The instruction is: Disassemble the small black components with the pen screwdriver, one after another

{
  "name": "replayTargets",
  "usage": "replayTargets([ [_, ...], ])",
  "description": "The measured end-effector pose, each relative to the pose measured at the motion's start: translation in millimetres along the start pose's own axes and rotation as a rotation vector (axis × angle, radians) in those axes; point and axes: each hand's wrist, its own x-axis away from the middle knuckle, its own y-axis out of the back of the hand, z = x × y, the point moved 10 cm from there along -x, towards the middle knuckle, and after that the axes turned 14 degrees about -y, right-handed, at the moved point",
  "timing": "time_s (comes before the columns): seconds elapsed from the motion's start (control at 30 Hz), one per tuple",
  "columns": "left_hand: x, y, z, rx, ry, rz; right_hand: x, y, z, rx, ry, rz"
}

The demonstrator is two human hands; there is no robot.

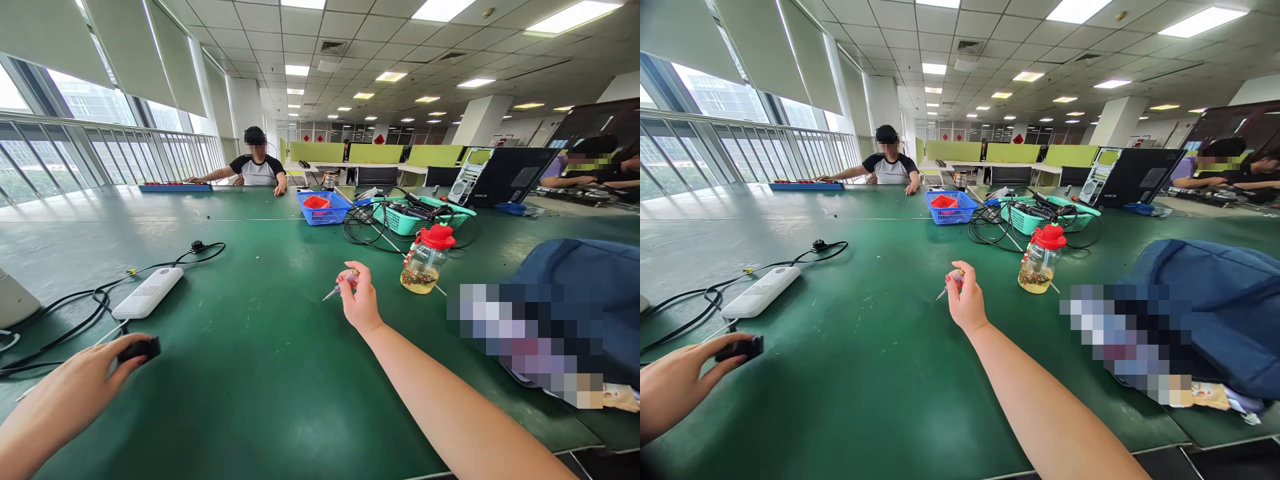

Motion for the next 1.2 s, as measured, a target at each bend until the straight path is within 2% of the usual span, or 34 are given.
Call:
replayTargets([
  [0.03,-7,5.3,-14,0.022,0.027,0.027,1,0,3,0.006,0.012,0.003],
  [0.1,-25,20.4,-55,0.032,-0.001,0.027,2,-2,7,0.021,0.029,0.013],
  [0.17,-48,31.8,-109,0.073,-0.119,-0.01,4,-3,10,0.04,0.037,0.029],
  [0.23,-71,31.2,-165,0.158,-0.274,-0.03,5,-6,13,0.07,0.034,0.052],
  [0.33,-105,8.8,-231,0.245,-0.425,-0.012,6,-8,17,0.109,0.036,0.086],
  [0.4,-123,-12.5,-258,0.259,-0.465,-0.003,7,-10,22,0.121,0.068,0.111],
  [0.47,-134,-32.8,-276,0.247,-0.506,0.004,8,-12,27,0.131,0.108,0.131],
  [0.53,-137,-47.5,-289,0.272,-0.577,0.004,5,-10,25,0.138,0.095,0.126],
  [0.63,-133,-57.1,-296,0.361,-0.672,-0.006,-4,-6,5,0.122,-0.048,0.097],
  [0.77,-137,-61.1,-282,0.451,-0.573,-0.012,-10,-11,-25,0.106,-0.214,0.133],
  [0.87,-142,-62.2,-273,0.49,-0.505,-0.021,-8,-17,-30,0.105,-0.234,0.168],
  [1.0,-145,-64.3,-266,0.54,-0.476,-0.02,1,-24,-4,0.086,-0.113,0.235],
  [1.1,-144,-64.9,-264,0.563,-0.471,-0.021,12,-22,30,0.072,0.08,0.242],
  [1.2,-144,-65.7,-263,0.572,-0.466,-0.021,30,-33,57,0.091,0.267,0.34],
])
